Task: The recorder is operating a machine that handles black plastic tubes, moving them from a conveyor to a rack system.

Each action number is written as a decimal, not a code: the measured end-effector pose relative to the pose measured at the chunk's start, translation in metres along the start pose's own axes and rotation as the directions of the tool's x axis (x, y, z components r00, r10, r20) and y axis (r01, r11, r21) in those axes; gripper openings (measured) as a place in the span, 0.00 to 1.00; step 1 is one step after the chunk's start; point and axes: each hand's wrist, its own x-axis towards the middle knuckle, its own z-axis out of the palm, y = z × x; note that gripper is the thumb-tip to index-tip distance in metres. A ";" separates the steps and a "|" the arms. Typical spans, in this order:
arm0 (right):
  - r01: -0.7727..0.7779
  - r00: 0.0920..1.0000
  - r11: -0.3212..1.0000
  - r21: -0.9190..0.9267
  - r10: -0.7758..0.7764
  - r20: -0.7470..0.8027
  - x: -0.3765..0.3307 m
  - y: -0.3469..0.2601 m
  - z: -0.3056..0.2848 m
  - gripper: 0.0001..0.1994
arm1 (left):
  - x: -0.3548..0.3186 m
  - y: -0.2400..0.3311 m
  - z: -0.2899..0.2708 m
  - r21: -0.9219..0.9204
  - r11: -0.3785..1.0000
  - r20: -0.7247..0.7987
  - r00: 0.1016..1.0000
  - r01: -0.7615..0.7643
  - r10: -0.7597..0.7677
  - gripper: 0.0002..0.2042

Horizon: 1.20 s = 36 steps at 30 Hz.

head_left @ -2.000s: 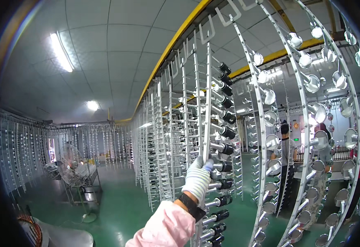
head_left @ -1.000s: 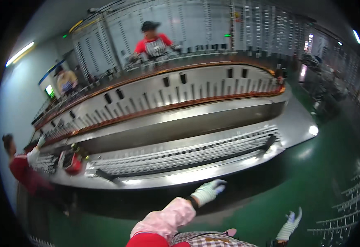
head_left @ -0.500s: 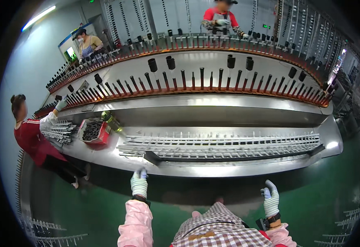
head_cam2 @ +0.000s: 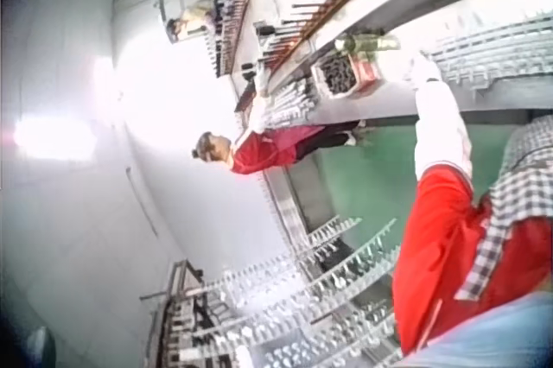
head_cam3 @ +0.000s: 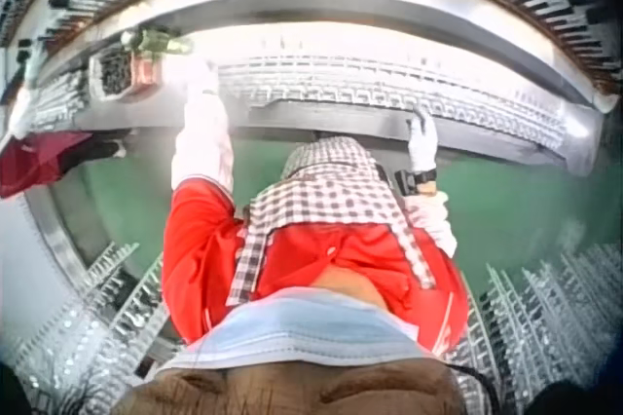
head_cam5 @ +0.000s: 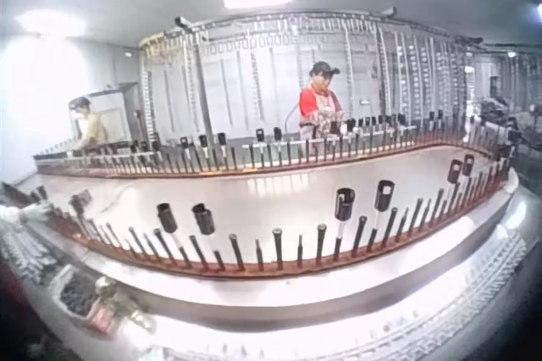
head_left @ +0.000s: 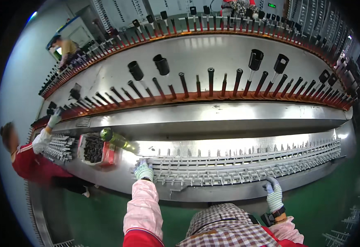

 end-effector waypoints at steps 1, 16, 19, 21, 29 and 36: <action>-0.020 0.999 0.999 0.025 0.019 0.028 0.006 -0.004 0.015 0.13 | 0.015 -0.005 0.005 -0.019 0.999 0.115 0.993 0.042 -0.039 0.17; 0.090 0.995 0.963 -0.256 -0.098 -0.021 0.013 -0.029 0.139 0.12 | 0.118 -0.039 -0.014 -0.181 0.838 0.368 0.754 -0.516 0.544 0.15; -0.105 0.988 0.990 -0.095 0.094 -0.120 0.003 -0.059 0.176 0.12 | 0.146 -0.060 -0.012 -0.327 0.853 0.122 0.876 -0.408 0.466 0.13; -0.120 0.986 0.988 -0.095 0.107 -0.129 0.003 -0.074 0.185 0.13 | 0.166 -0.038 -0.060 -0.401 0.724 -0.265 0.827 -0.562 0.496 0.12; 0.161 0.929 0.156 0.975 0.310 -0.203 0.121 -0.120 0.142 0.24 | 0.090 -0.006 -0.249 -0.438 0.494 -0.491 0.661 -0.751 0.568 0.10; 0.183 0.807 0.362 0.914 0.475 -0.350 0.095 -0.073 0.066 0.25 | 0.014 0.003 -0.219 -0.569 0.504 -0.111 0.667 -0.651 0.736 0.14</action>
